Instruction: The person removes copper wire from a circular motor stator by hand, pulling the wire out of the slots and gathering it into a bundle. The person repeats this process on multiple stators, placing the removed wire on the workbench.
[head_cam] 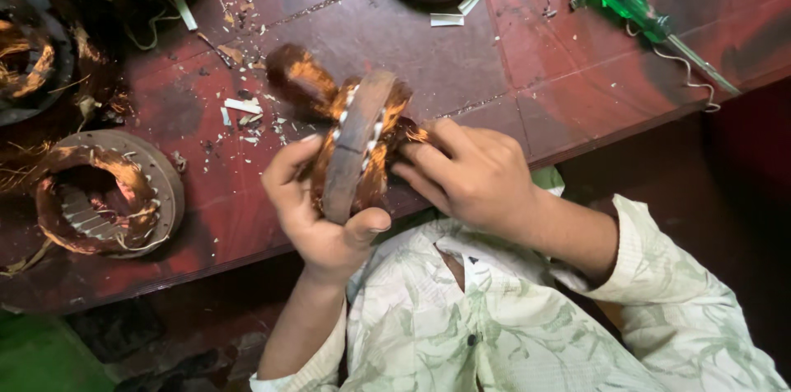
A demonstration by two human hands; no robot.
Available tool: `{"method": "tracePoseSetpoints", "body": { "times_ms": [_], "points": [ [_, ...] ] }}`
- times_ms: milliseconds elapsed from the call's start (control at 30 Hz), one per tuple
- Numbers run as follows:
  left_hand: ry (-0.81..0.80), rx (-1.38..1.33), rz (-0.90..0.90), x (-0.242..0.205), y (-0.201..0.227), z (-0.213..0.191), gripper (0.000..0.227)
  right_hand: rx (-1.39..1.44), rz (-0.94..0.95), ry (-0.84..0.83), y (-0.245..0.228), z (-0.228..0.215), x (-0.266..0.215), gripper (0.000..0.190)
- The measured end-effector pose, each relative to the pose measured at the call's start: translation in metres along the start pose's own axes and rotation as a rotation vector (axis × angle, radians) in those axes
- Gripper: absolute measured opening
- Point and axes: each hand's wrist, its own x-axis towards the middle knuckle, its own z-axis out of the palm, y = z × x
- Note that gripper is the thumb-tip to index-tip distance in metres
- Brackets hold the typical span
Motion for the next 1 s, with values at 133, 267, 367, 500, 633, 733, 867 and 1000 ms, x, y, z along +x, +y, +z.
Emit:
{"method": "tracePoseSetpoints", "body": {
  "times_ms": [133, 267, 367, 500, 633, 733, 867, 1000],
  "points": [
    [-0.062, 0.256, 0.209, -0.006, -0.020, -0.005, 0.093, 0.144, 0.075, -0.070, 0.000, -0.003, 0.001, 0.020],
    [-0.003, 0.357, 0.343, -0.011, -0.031, -0.002, 0.089, 0.306, 0.122, 0.034, -0.006, -0.002, 0.004, 0.019],
    [0.077, 0.340, 0.356, -0.016, -0.037, 0.007, 0.087, 0.291, 0.167, 0.097, -0.008, 0.008, 0.011, 0.020],
    [0.077, 0.131, 0.266, -0.018, -0.036, 0.016, 0.085, 0.233, 0.162, 0.063, -0.008, 0.014, 0.012, 0.019],
    [0.035, 0.251, 0.306, -0.016, -0.032, 0.015, 0.083, 0.256, 0.173, 0.110, -0.006, 0.010, 0.011, 0.020],
    [0.020, 0.266, 0.278, -0.016, -0.029, 0.014, 0.085, 0.268, 0.175, 0.158, -0.012, 0.014, 0.024, 0.024],
    [0.055, 0.173, 0.234, -0.014, -0.029, 0.018, 0.087, 0.321, 0.165, 0.062, -0.011, 0.003, 0.033, 0.031],
    [0.091, 0.238, 0.231, -0.008, -0.025, 0.014, 0.087, 0.419, 0.195, -0.252, 0.011, -0.015, 0.031, 0.034]
  ]
}}
